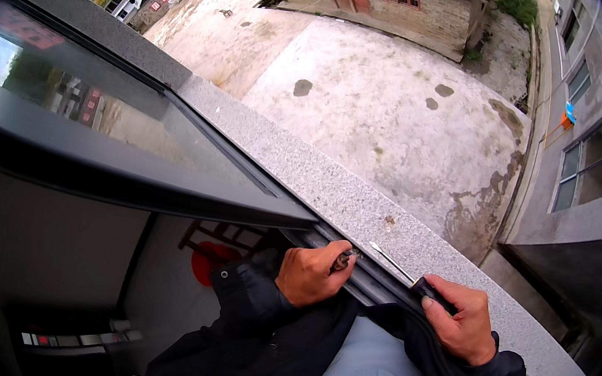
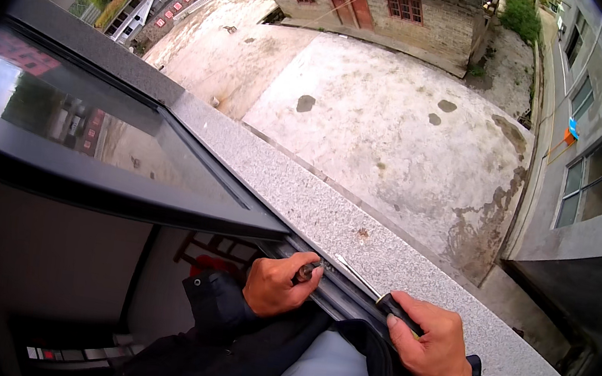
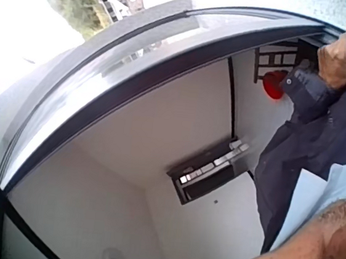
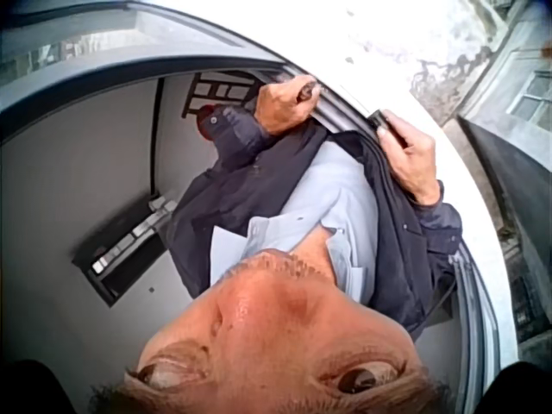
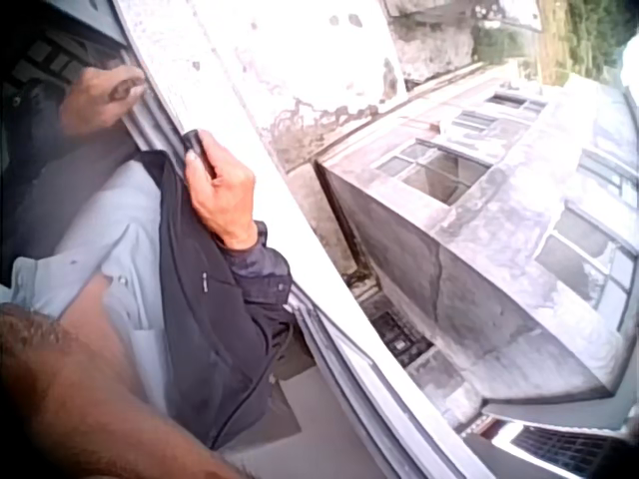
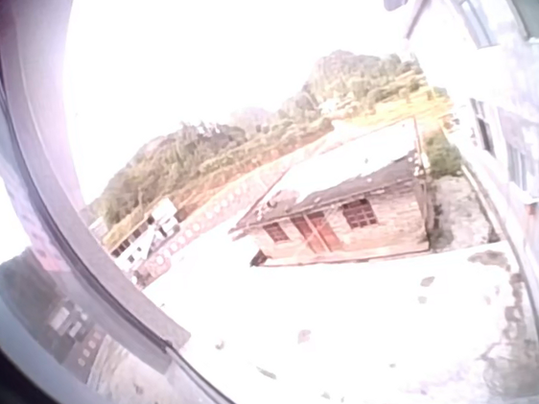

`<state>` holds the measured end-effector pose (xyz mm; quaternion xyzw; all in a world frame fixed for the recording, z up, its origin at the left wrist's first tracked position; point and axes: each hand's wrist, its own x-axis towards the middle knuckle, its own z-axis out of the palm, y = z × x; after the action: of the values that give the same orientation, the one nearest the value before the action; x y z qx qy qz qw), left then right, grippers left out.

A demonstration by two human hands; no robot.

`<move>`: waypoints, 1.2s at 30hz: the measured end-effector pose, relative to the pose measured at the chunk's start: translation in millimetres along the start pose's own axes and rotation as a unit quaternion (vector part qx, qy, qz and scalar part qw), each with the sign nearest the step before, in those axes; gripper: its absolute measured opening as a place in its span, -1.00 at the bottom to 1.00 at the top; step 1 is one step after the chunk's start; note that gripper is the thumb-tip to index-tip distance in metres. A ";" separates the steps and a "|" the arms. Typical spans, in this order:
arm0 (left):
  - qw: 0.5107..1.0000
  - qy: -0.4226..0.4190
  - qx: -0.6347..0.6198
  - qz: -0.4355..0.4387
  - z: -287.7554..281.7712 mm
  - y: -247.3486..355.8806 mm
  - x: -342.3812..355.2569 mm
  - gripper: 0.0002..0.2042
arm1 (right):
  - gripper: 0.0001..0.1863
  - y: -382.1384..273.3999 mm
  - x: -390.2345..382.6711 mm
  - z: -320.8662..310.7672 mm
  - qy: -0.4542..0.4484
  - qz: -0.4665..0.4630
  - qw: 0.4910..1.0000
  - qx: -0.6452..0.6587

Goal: The person wipes the window frame with a cloth, then uses a screwdriver to adjust screws along the window track. The person works on the window frame from an elevated position.

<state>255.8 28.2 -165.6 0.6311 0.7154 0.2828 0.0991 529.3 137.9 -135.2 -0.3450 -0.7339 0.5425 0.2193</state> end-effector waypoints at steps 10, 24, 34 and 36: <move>0.996 -0.073 0.017 -0.047 3.1 1.2 -4.9 -0.72 | -0.66 0.8 -3.4 -2.9 -0.080 -0.033 0.992 -0.089; 0.998 -0.062 -0.012 -0.024 7.5 -3.8 -4.4 -0.72 | -0.69 0.8 -4.2 -7.8 -0.077 -0.042 0.985 -0.146; 0.997 -0.076 -0.006 -0.010 4.1 -3.5 -4.3 -0.67 | -0.79 -0.7 -2.8 -1.8 -0.071 -0.048 0.976 -0.202; 0.997 -0.081 0.002 -0.007 5.1 -3.4 -4.9 -0.67 | -0.80 -1.1 -1.3 4.7 -0.070 -0.040 0.976 -0.204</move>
<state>256.4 24.7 -172.6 0.6471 0.7099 0.2286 0.1579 526.6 133.7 -135.6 -0.3139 -0.8561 0.3947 0.1133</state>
